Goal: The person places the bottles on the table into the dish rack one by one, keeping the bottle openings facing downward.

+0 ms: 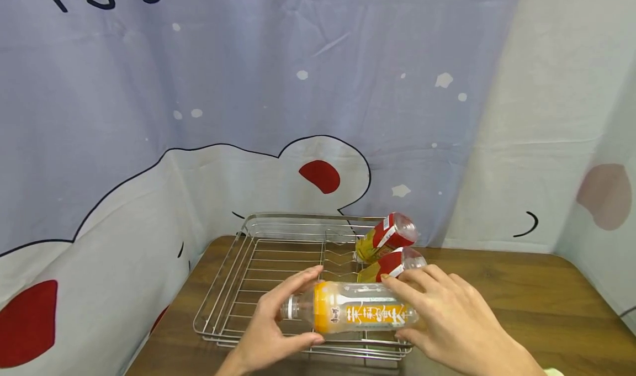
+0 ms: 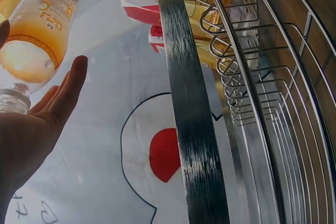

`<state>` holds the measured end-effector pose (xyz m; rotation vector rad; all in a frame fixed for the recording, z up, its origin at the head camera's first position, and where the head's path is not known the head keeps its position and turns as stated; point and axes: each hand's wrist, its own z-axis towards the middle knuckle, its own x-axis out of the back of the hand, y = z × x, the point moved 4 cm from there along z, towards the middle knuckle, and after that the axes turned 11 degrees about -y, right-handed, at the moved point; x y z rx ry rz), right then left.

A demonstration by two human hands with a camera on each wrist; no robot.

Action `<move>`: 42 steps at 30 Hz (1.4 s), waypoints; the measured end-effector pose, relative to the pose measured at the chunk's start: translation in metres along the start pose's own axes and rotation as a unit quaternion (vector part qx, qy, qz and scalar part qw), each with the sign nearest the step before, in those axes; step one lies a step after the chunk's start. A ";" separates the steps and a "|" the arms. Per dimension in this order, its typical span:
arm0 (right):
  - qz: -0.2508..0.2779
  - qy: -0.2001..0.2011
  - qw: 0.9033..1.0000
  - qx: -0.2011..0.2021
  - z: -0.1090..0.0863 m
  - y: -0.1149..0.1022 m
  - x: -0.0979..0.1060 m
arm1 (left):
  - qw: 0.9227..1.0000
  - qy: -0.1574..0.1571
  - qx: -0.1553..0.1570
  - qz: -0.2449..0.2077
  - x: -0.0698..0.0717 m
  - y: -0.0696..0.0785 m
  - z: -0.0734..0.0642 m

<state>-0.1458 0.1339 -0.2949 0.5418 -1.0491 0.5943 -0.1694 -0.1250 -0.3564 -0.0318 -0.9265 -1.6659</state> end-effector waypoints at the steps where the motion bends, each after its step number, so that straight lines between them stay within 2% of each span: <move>1: 0.000 -0.002 1.000 0.000 0.000 -0.001 0.000 | 1.000 0.005 -0.003 0.001 0.000 0.000 0.000; 6: -0.005 -0.006 1.000 0.002 0.001 -0.003 -0.001 | 1.000 0.019 -0.021 -0.007 0.001 0.001 0.000; 13: 0.008 -0.003 1.000 0.000 0.000 -0.002 0.000 | 0.997 0.021 -0.033 -0.068 0.002 0.000 -0.002; 18: 0.024 0.013 1.000 -0.005 -0.004 0.002 0.002 | 0.994 0.028 -0.040 -0.100 0.004 0.000 -0.003; 24: 0.100 0.020 0.994 -0.049 -0.016 0.013 0.006 | 0.990 0.034 -0.038 -0.128 0.006 0.002 -0.005; 27: 0.180 0.034 0.982 -0.043 -0.023 0.020 0.005 | 0.989 0.036 -0.035 -0.137 0.007 0.002 -0.006; 29: 0.235 0.045 0.970 -0.030 -0.028 0.024 0.003 | 0.989 0.039 -0.034 -0.142 0.007 0.002 -0.007; 32: 0.317 0.065 0.946 -0.008 -0.035 0.027 -0.006 | 0.988 0.043 -0.032 -0.147 0.007 0.002 -0.009; 35: 0.400 0.076 0.914 -0.001 -0.040 0.026 -0.016 | 0.987 0.046 -0.032 -0.149 0.007 0.002 -0.009; 38: 0.481 0.089 0.872 0.002 -0.043 0.022 -0.027 | 0.986 0.048 -0.031 -0.156 0.006 0.002 -0.010; 41: 0.555 0.117 0.823 0.026 -0.042 0.017 -0.036 | 0.984 0.049 -0.028 -0.172 0.005 0.001 -0.010; 42: 0.577 0.131 0.805 0.045 -0.042 0.016 -0.038 | 0.983 0.049 -0.027 -0.177 0.004 0.001 -0.011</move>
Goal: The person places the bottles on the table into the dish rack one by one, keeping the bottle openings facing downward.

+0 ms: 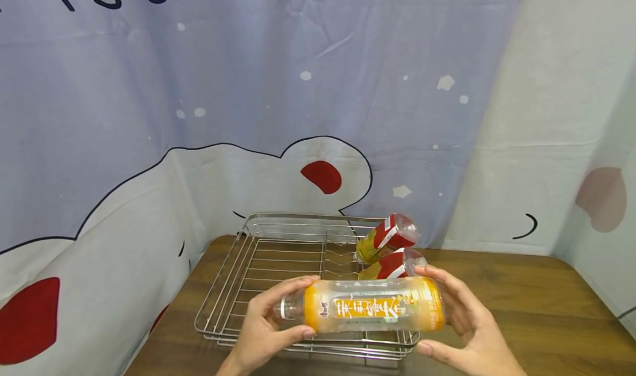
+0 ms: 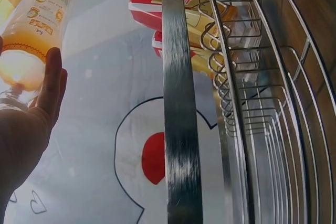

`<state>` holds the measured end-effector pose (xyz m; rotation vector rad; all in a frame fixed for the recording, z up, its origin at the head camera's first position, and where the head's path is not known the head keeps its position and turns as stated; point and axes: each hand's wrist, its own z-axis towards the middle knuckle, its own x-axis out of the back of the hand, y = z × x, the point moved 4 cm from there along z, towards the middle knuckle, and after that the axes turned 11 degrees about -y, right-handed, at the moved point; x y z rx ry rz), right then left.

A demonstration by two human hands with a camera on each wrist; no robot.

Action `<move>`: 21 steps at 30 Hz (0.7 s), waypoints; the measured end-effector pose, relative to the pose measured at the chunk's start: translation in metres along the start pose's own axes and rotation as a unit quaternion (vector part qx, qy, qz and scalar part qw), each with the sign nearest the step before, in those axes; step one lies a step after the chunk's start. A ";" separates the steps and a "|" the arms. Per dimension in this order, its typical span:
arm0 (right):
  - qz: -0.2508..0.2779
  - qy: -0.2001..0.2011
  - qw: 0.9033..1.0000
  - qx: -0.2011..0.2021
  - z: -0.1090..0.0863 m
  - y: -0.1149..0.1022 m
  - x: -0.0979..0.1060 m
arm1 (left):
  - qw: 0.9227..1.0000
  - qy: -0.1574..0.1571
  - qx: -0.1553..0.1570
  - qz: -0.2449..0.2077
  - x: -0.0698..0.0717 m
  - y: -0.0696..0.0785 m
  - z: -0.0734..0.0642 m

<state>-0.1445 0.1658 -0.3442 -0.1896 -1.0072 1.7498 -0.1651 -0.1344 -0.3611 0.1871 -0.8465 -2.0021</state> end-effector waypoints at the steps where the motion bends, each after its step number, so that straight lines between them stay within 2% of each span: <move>1: 0.027 0.004 0.999 0.017 0.000 0.002 -0.002 | 1.000 0.000 0.002 -0.004 0.000 0.000 0.000; 5: 0.087 0.017 0.993 0.073 0.002 0.007 -0.006 | 1.000 0.000 0.006 -0.019 -0.001 -0.001 -0.001; 10: 0.110 0.027 0.989 0.099 0.003 0.010 -0.004 | 1.000 0.000 0.012 -0.025 -0.002 -0.003 -0.002; 14: 0.121 0.022 0.988 0.095 0.004 0.008 -0.001 | 0.999 -0.003 0.027 -0.023 -0.001 -0.004 -0.002; 18: 0.117 0.024 0.989 0.082 0.004 0.005 0.005 | 0.999 -0.012 0.043 0.003 0.004 -0.006 -0.003; 21: 0.105 0.031 0.992 0.067 0.002 0.002 0.013 | 0.998 -0.006 0.055 0.028 0.012 -0.006 -0.005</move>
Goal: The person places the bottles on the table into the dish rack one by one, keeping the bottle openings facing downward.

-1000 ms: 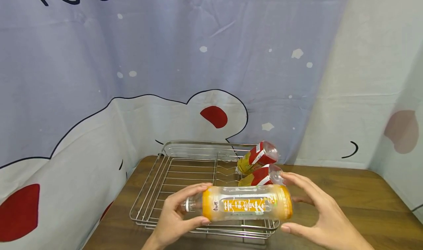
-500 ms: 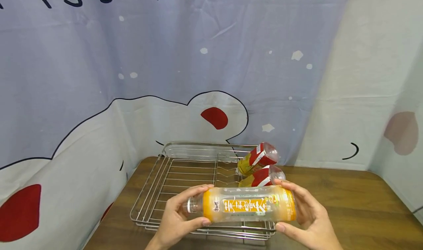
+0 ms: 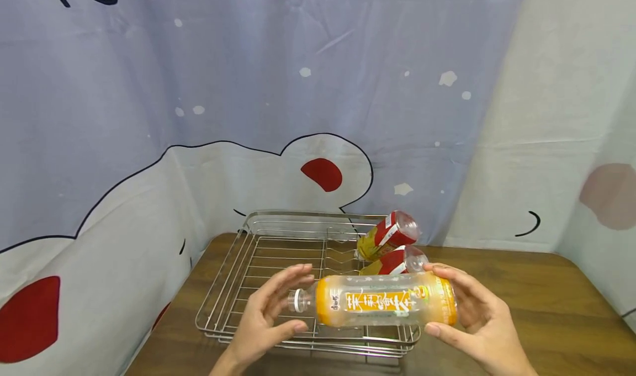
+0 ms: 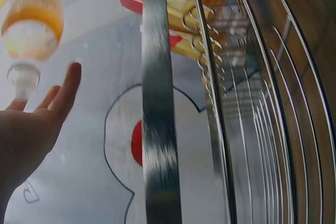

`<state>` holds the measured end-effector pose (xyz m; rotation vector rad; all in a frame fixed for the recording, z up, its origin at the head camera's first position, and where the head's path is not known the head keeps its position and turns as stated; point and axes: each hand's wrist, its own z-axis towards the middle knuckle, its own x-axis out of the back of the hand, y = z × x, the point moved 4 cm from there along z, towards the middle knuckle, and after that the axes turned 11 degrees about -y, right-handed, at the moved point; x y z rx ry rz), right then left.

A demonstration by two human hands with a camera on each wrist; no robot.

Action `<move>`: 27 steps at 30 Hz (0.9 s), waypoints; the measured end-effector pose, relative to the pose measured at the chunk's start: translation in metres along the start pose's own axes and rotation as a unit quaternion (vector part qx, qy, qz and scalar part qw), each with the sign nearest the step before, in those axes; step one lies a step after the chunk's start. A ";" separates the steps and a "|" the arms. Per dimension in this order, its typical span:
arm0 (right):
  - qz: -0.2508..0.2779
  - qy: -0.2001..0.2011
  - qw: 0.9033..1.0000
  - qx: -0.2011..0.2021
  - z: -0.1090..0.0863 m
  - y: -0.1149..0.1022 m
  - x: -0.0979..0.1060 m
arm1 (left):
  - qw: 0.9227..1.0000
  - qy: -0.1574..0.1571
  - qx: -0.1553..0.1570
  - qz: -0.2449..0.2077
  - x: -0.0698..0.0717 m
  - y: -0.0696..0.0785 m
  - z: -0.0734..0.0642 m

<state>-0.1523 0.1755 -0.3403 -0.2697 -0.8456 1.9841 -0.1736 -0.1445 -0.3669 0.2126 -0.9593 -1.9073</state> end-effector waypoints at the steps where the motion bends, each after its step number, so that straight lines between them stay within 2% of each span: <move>1: -0.004 0.002 1.000 -0.003 -0.001 -0.002 0.002 | 1.000 0.005 0.005 0.005 0.003 0.000 -0.001; 5: -0.019 0.013 1.000 -0.021 -0.003 -0.009 0.013 | 0.999 0.025 0.017 0.024 0.016 0.001 -0.006; 9: -0.024 0.022 0.999 -0.027 -0.004 -0.017 0.022 | 0.998 0.033 0.008 0.045 0.027 0.003 -0.011; 14: -0.019 0.031 0.999 -0.016 -0.002 -0.028 0.033 | 0.997 0.044 0.011 0.067 0.038 0.003 -0.018; 19: -0.022 0.044 0.999 -0.021 -0.002 -0.038 0.043 | 0.992 0.066 0.046 0.100 0.047 0.003 -0.027; 22: -0.029 0.047 0.998 -0.032 -0.005 -0.043 0.048 | 0.987 0.080 0.079 0.116 0.053 0.002 -0.034; 27: -0.052 0.051 0.996 -0.060 -0.012 -0.049 0.055 | 0.980 0.099 0.107 0.137 0.063 0.002 -0.043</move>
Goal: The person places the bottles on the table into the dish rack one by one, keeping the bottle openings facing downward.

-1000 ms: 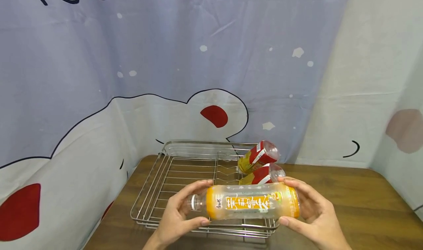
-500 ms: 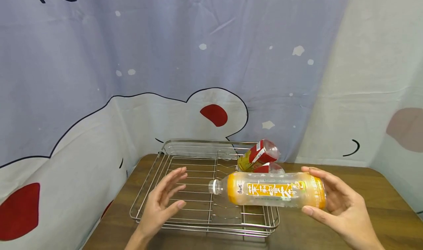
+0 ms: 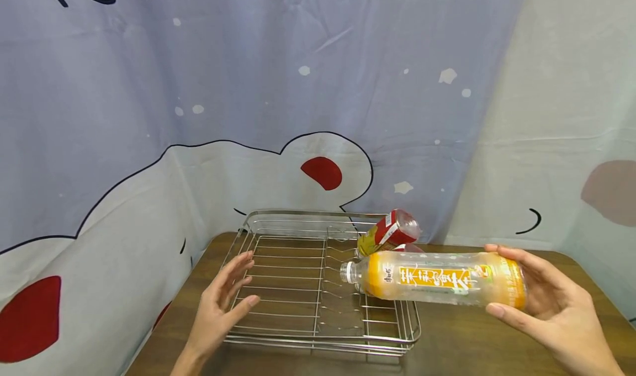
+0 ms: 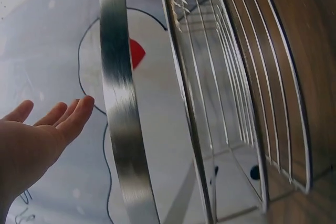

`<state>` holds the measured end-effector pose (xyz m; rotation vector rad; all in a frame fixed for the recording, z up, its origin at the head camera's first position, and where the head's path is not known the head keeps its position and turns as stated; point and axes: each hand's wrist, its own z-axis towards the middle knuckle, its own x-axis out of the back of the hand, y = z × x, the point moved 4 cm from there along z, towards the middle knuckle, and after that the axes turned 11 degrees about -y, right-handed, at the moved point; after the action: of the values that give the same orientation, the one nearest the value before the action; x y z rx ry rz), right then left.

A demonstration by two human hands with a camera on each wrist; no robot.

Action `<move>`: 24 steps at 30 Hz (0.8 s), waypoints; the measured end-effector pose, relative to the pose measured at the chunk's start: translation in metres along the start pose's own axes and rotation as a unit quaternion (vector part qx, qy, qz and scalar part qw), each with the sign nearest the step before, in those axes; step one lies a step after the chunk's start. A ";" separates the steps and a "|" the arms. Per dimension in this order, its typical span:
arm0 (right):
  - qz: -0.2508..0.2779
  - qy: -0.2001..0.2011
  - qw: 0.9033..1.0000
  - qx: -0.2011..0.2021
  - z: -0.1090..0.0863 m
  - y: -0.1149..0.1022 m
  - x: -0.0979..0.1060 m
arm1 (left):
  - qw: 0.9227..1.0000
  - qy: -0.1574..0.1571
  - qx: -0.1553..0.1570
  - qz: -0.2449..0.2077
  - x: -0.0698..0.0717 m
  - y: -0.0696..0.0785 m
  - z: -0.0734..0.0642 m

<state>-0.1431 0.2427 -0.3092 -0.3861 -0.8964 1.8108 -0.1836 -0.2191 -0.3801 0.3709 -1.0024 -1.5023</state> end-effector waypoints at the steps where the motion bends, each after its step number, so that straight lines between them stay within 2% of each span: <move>1: -0.005 -0.001 1.000 -0.005 -0.001 0.000 0.001 | 1.000 0.005 0.001 0.006 0.002 -0.001 -0.001; 7: -0.024 -0.012 0.999 -0.028 -0.008 0.000 0.008 | 0.997 0.046 0.008 0.056 0.016 -0.003 -0.010; 10: -0.052 -0.008 0.997 -0.049 -0.010 0.002 0.010 | 0.995 0.067 0.028 0.074 0.022 -0.004 -0.016; 14: -0.089 -0.016 0.994 -0.059 -0.014 0.005 0.014 | 0.990 0.083 0.057 0.098 0.027 -0.009 -0.022; 16: -0.096 -0.028 0.994 -0.050 -0.016 0.007 0.015 | 0.987 0.086 0.074 0.113 0.030 -0.012 -0.025; 20: -0.160 -0.029 0.984 -0.078 -0.018 0.008 0.015 | 0.982 0.090 0.094 0.138 0.033 -0.018 -0.031; 24: -0.229 -0.028 0.966 -0.120 -0.019 0.008 0.014 | 0.978 0.091 0.101 0.159 0.035 -0.025 -0.036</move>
<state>-0.1425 0.2610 -0.3255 -0.2519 -1.1444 1.2993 -0.1810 -0.2670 -0.4081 0.4610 -1.0172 -1.0622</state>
